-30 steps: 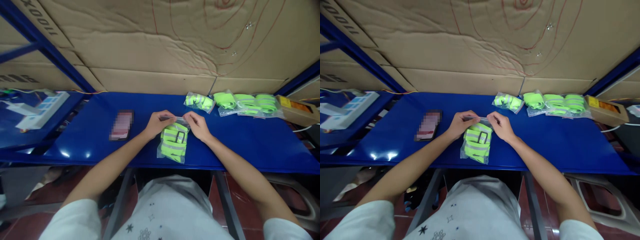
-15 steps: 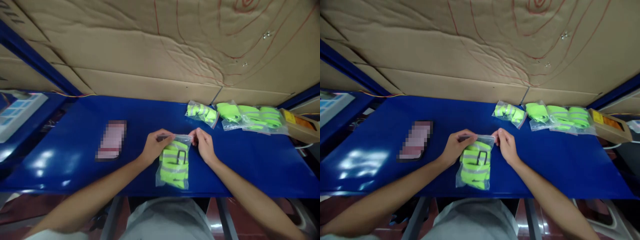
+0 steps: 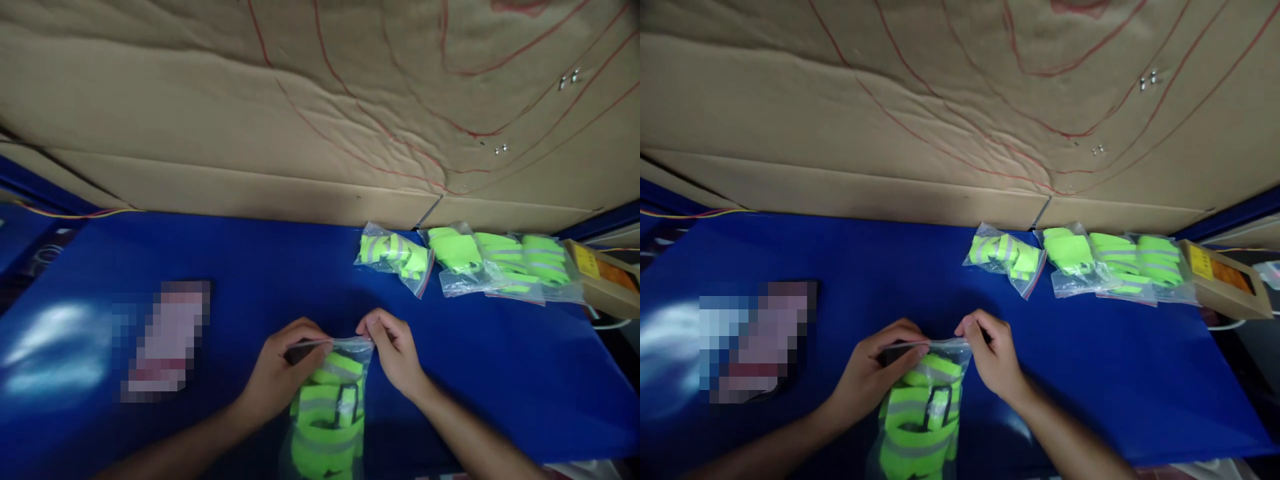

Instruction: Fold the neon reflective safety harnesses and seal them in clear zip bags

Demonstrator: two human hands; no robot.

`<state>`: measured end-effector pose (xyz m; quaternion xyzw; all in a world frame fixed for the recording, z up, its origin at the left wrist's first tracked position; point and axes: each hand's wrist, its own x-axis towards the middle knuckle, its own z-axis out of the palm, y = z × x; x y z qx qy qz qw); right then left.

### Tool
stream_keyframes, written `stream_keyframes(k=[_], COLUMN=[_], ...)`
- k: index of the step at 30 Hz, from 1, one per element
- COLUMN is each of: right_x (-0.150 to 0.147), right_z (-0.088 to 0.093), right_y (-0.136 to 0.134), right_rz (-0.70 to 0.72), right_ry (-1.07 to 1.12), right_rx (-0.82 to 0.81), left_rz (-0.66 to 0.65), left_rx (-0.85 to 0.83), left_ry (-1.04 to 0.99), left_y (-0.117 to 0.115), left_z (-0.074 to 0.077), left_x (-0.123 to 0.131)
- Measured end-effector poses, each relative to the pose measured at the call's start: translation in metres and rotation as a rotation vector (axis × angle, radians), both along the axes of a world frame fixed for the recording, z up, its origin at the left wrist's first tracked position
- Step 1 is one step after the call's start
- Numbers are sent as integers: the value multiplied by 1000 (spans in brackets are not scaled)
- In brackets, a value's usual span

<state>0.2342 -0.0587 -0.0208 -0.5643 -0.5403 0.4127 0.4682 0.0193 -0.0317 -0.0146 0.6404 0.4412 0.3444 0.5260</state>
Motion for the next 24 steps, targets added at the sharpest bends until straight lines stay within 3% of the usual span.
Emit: stream_keyframes(k=[15,24], right_x=[1,-5], right_z=[5,-3], right_y=[-2,-1], right_rz=[10,8], right_ry=[-88,-21], right_rx=[8,66], left_rz=[14,28], left_rx=[-101,-13], left_ry=[-65,-82], left_y=[-1,-1], left_z=[4,-4], left_x=[0,5])
